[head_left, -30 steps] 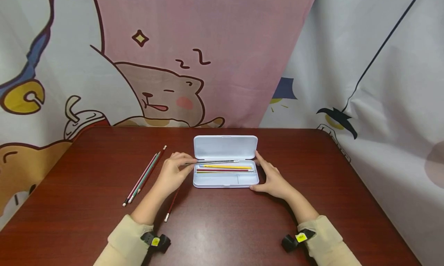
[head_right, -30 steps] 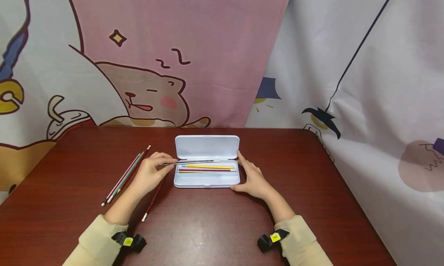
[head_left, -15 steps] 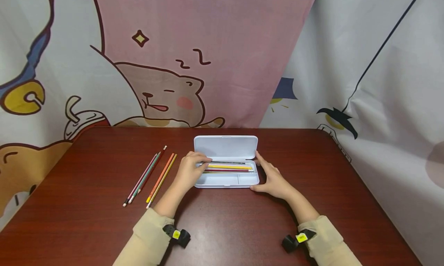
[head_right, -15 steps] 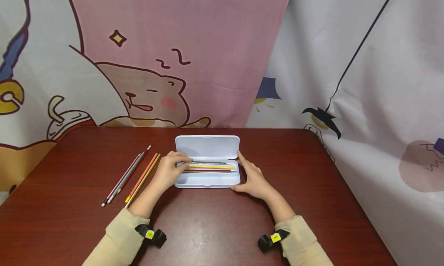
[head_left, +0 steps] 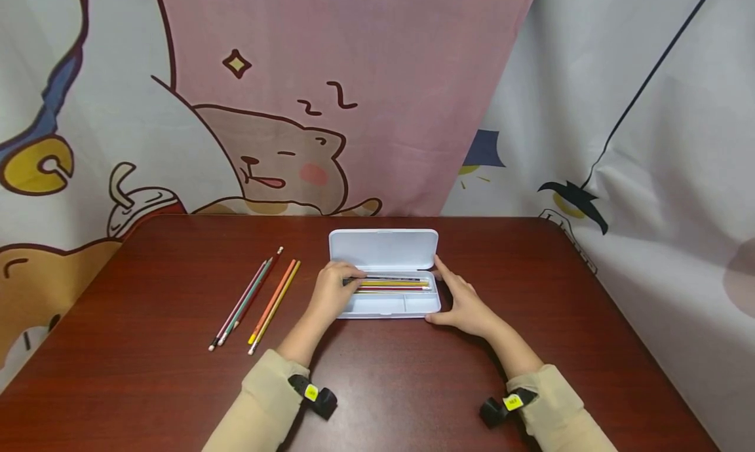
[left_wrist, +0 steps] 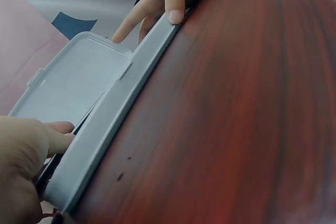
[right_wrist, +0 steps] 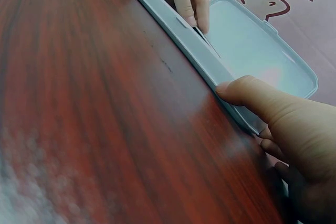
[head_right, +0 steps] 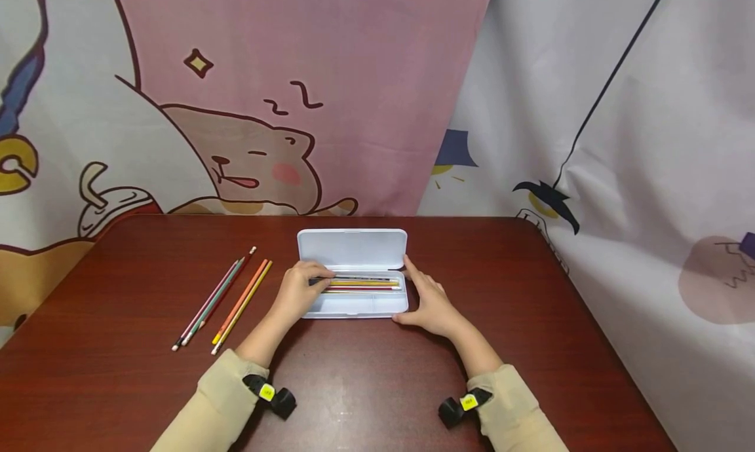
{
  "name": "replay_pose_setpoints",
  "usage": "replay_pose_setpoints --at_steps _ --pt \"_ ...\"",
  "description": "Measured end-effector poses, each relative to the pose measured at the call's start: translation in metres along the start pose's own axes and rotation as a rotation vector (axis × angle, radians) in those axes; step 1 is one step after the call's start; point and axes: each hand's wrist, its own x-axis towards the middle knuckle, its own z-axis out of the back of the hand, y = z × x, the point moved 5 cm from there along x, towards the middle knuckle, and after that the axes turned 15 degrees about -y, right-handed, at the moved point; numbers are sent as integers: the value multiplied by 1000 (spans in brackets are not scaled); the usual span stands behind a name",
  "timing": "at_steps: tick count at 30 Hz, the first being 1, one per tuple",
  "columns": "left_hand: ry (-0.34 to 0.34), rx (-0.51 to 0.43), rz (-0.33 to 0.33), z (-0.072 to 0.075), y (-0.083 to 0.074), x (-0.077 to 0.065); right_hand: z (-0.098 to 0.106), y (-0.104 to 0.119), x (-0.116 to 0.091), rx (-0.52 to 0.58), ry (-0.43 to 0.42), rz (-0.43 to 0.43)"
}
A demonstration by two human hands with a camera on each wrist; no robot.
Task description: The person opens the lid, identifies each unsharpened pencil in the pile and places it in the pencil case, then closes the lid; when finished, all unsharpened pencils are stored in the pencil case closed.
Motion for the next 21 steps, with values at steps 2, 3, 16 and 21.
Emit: replay_pose_setpoints --at_steps 2,3,16,21 --pt "9 22 -3 -2 0 -1 0 0 0 0 1 -1" --pt "15 35 -5 -3 1 -2 0 0 0 0 3 -3" --pt "13 42 -15 -4 0 -4 0 -2 1 1 0 -1" --pt "0 20 -5 1 -3 -2 0 -3 0 4 -2 -2"
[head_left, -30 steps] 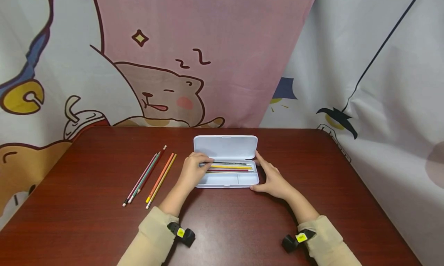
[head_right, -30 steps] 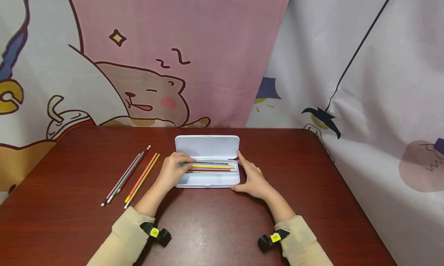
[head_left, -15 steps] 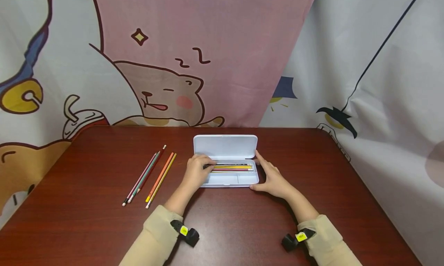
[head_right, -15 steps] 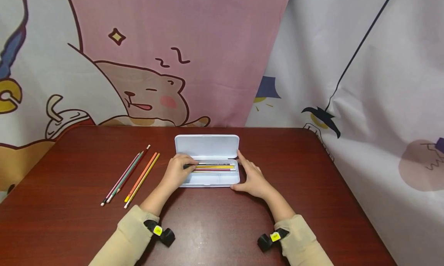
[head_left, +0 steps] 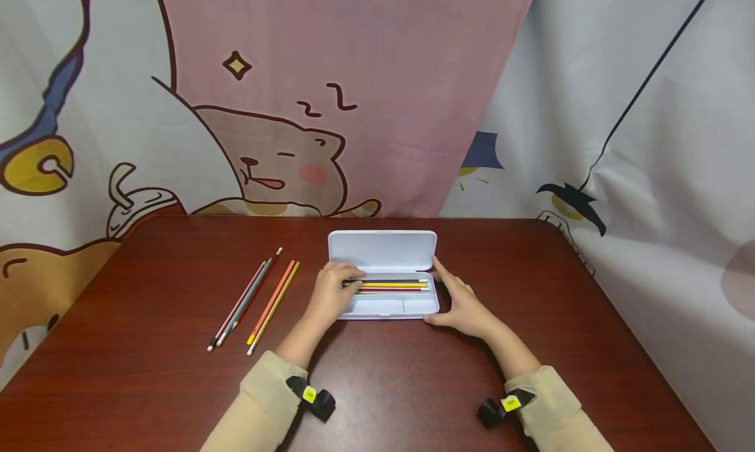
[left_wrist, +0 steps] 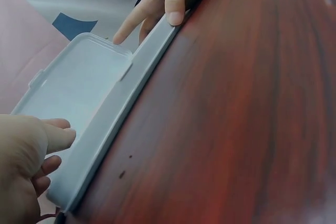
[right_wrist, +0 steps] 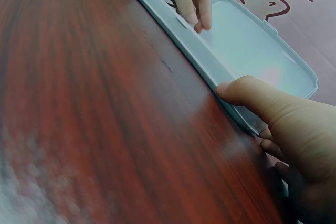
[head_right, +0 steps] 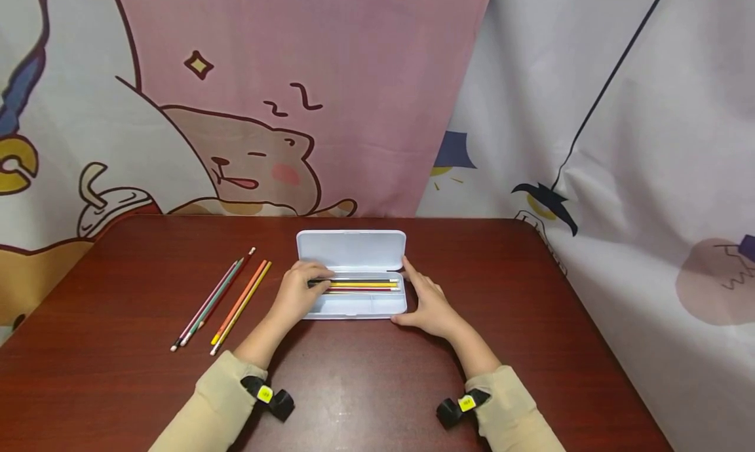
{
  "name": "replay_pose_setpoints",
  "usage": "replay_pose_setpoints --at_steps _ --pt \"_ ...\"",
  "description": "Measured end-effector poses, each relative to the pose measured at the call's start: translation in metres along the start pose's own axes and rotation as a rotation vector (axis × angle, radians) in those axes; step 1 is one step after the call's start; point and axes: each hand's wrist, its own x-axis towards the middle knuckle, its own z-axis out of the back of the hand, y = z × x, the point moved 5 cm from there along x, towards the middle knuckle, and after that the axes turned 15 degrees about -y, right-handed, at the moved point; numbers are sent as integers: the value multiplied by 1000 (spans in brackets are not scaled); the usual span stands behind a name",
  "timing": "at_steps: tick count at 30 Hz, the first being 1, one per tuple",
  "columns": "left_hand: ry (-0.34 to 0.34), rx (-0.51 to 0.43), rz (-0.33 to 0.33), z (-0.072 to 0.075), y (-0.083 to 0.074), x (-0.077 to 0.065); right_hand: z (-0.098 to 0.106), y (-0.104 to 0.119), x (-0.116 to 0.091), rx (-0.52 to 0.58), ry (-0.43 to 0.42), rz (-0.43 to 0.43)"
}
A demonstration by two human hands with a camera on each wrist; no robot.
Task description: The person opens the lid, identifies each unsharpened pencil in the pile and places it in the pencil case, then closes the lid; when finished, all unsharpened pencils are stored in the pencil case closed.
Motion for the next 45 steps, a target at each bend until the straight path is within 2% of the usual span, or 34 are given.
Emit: replay_pose_setpoints --at_steps 8,16,25,34,39,45 --pt "-37 -5 -28 19 -10 -2 -1 -1 0 -3 1 3" --pt "-70 -2 -32 49 -14 -11 0 1 0 10 0 -1" --pt "-117 27 -59 85 -3 -21 1 1 0 10 -6 -2" --pt "-167 124 -70 115 16 -32 0 0 -1 8 -4 -2" --pt "-174 142 -51 128 26 -37 0 0 -1 8 -5 -3" --pt "-161 184 3 143 37 -44 0 -1 0 5 -6 6"
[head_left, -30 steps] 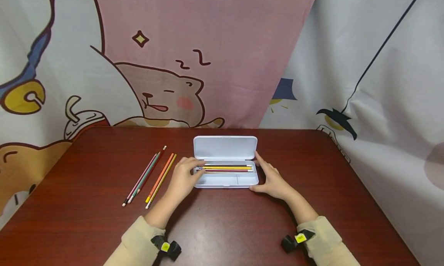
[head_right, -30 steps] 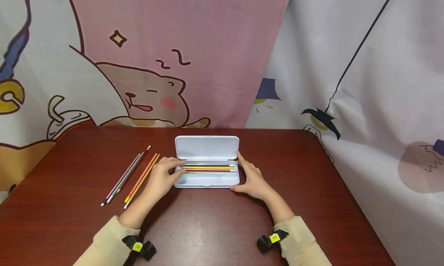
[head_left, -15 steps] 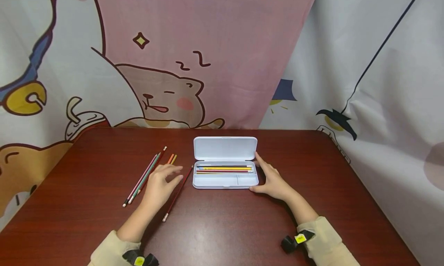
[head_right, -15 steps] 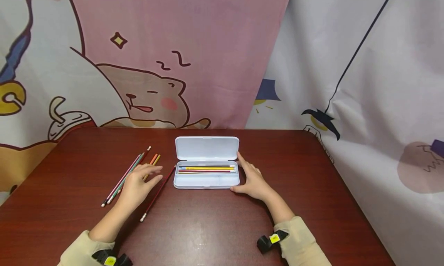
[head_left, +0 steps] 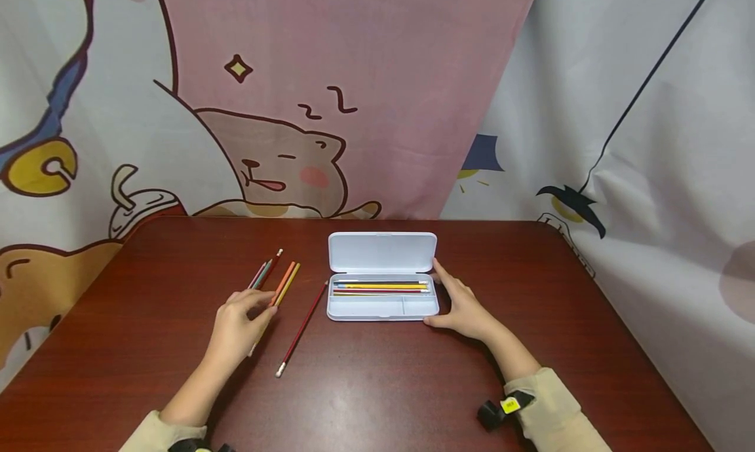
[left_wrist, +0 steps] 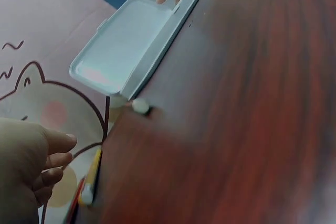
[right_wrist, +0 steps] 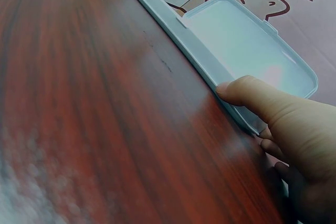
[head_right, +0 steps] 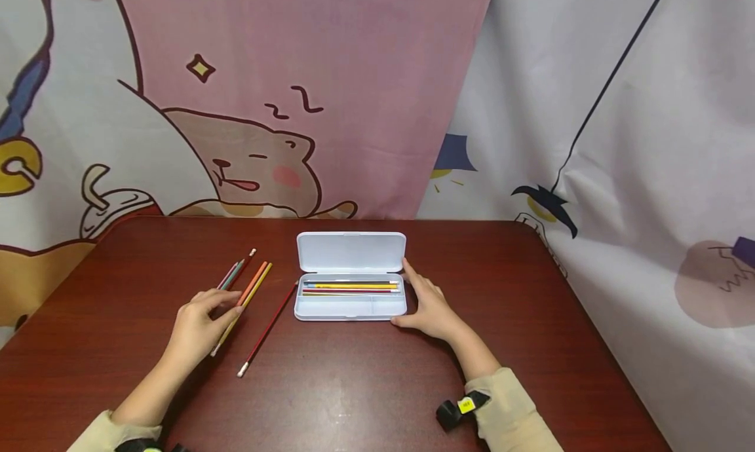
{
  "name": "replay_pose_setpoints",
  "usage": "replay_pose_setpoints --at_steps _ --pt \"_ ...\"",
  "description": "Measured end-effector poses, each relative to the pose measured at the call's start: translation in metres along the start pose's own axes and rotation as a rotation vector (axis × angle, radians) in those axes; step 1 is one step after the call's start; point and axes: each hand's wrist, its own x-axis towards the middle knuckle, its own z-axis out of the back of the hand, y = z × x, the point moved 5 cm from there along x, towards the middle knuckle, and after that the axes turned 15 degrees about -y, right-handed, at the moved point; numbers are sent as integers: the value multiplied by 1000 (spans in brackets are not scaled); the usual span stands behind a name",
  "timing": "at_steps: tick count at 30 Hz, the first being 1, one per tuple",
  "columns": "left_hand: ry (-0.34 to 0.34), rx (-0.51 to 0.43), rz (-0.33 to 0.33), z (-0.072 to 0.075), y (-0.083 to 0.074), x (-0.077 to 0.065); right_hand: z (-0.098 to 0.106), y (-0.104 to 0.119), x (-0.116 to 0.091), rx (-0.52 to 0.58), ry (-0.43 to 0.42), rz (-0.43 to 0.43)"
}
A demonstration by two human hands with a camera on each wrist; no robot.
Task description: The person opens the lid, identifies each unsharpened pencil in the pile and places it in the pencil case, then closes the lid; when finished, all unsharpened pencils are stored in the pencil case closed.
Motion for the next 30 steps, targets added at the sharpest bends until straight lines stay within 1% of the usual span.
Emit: replay_pose_setpoints --at_steps 2,5,9,12,17,25,28,30 --pt "1 14 3 4 4 -2 0 1 0 1 0 1" --pt "3 27 -11 8 8 -5 0 1 0 3 0 1" --pt "10 33 -29 8 11 -7 0 2 1 1 3 -3" --pt "17 31 -28 7 12 -8 0 3 1 -1 3 -3" --pt "30 33 -7 5 16 -10 0 3 1 -7 1 2" --pt "79 64 74 -3 14 -11 0 1 1 -14 2 10" --pt "74 79 77 -4 12 -12 0 1 1 -15 2 8" --pt "54 83 71 -4 12 -13 0 1 0 -13 4 4"
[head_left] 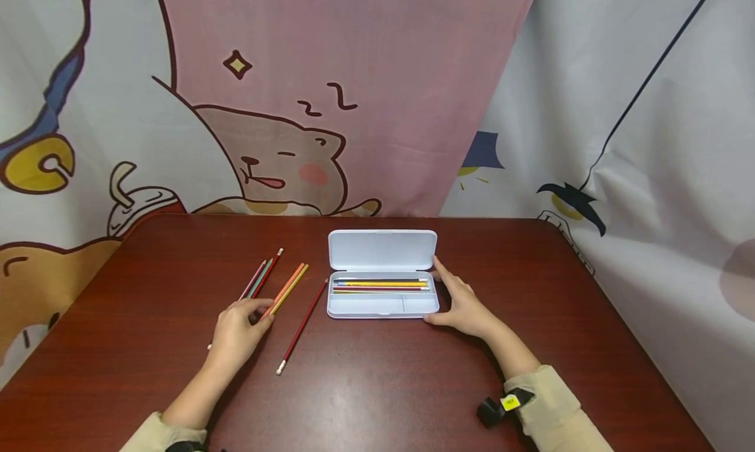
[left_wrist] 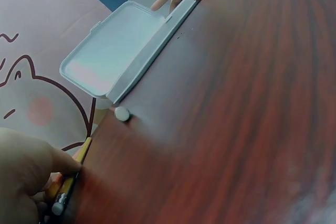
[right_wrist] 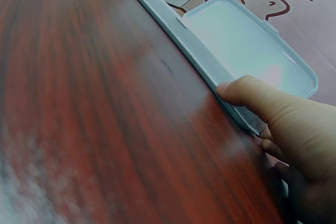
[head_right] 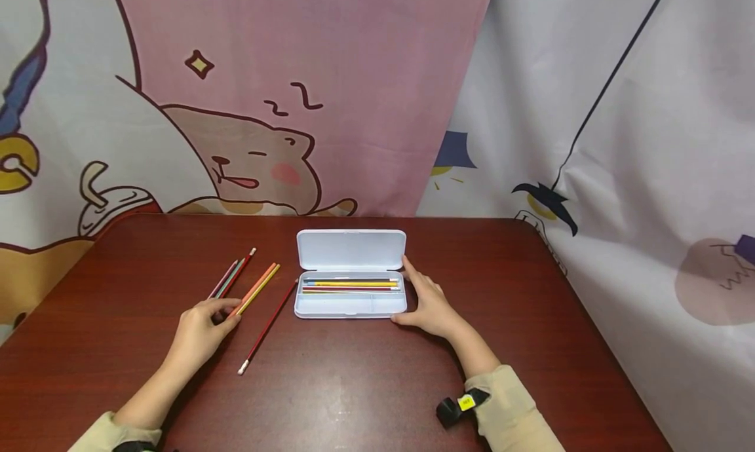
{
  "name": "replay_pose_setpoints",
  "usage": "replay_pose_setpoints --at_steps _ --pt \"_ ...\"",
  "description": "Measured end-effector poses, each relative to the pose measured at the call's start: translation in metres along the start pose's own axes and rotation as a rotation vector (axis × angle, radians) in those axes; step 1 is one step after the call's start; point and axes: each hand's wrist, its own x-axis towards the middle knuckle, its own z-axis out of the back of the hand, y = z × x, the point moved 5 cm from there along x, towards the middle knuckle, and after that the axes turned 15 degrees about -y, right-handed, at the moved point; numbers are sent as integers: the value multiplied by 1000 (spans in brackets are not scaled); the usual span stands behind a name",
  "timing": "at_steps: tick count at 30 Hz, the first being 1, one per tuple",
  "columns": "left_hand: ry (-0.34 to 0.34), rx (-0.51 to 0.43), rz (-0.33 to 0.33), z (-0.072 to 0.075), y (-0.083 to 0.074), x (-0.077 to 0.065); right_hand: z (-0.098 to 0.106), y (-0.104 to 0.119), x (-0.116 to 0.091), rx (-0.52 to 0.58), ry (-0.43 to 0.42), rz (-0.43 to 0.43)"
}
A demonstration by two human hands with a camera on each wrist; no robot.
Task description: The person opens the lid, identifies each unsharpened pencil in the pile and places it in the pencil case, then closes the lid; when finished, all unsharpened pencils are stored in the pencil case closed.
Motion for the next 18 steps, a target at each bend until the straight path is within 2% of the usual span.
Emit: replay_pose_setpoints --at_steps 10,18 --pt "-124 -10 39 7 0 2 0 0 -1 -1 2 -6" --pt "-223 -57 -25 11 -7 9 1 0 0 -1 4 -8"
